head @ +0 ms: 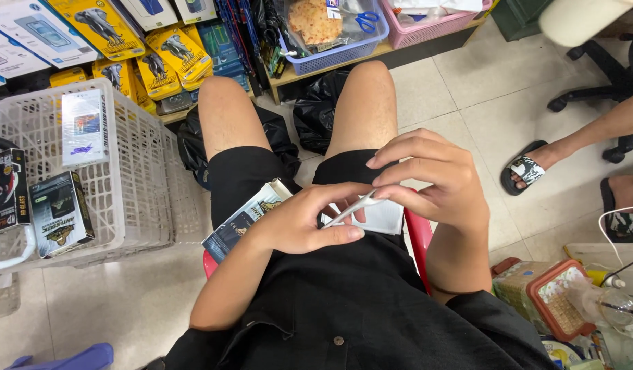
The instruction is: The recorder is inspecting and handling a mobile phone screen protector and its packaging.
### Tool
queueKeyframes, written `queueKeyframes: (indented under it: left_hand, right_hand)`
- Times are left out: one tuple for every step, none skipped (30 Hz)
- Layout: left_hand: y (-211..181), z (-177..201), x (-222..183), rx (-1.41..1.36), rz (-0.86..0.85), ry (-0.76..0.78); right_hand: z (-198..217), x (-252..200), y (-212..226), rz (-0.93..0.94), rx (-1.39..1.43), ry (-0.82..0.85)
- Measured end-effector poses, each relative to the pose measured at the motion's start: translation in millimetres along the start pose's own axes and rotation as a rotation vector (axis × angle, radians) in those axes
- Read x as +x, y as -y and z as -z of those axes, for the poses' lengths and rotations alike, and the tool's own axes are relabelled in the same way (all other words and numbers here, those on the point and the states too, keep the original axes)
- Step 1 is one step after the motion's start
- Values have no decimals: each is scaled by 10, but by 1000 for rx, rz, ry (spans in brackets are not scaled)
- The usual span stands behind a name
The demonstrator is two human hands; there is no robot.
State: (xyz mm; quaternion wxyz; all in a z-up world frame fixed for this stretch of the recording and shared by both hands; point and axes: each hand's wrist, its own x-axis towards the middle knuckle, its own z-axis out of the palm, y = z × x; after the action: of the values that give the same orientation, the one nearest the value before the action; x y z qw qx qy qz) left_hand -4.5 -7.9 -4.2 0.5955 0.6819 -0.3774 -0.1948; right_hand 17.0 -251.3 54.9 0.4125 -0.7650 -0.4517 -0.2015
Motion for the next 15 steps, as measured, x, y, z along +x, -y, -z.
queueKeyframes:
  left_hand:
    - [1, -2, 5, 0, -1, 0]
    - [-1, -10, 3, -6, -11, -9]
    - [-2, -18, 0, -13, -21, -17]
    - [-1, -21, 9, -13, -20, -18]
    - [0, -24, 17, -9, -24, -16]
    - [0, -31, 18, -7, -26, -14]
    - [4, -31, 17, -8, -24, -14]
    - [10, -34, 20, -9, -11, -1]
    - [14, -36, 23, -11, 3, 12]
    - [32, -33, 27, -9, 1, 12]
    - [48, -31, 29, -5, 6, 19]
    - [63, -33, 25, -1, 11, 26]
    - [48, -23, 30, 0, 10, 25]
    - [36, -26, 30, 0, 19, 31]
    - [25, -28, 31, 0, 28, 37]
  right_hand:
    - [12, 5, -8, 0, -1, 0]
    - [21, 6, -10, 4, 3, 11]
    - [30, 8, -13, 8, 7, 22]
    - [32, 3, -15, 8, 8, 22]
    - [34, -1, -16, 10, 14, 30]
    - [32, -10, -11, 10, 21, 37]
    - [51, -16, -7, 8, 22, 37]
    - [74, -24, -4, -10, 17, 41]
    - [98, -29, 0, -28, 12, 46]
    - [105, -33, -21, -26, 11, 46]
    - [111, -36, -38, -22, 31, 48]
    - [115, -42, -50, -18, 51, 51]
    - [126, -59, -60, -16, 50, 52]
    - [138, -84, -68, -49, 57, 22]
    - [149, -109, -76, -81, 63, -9]
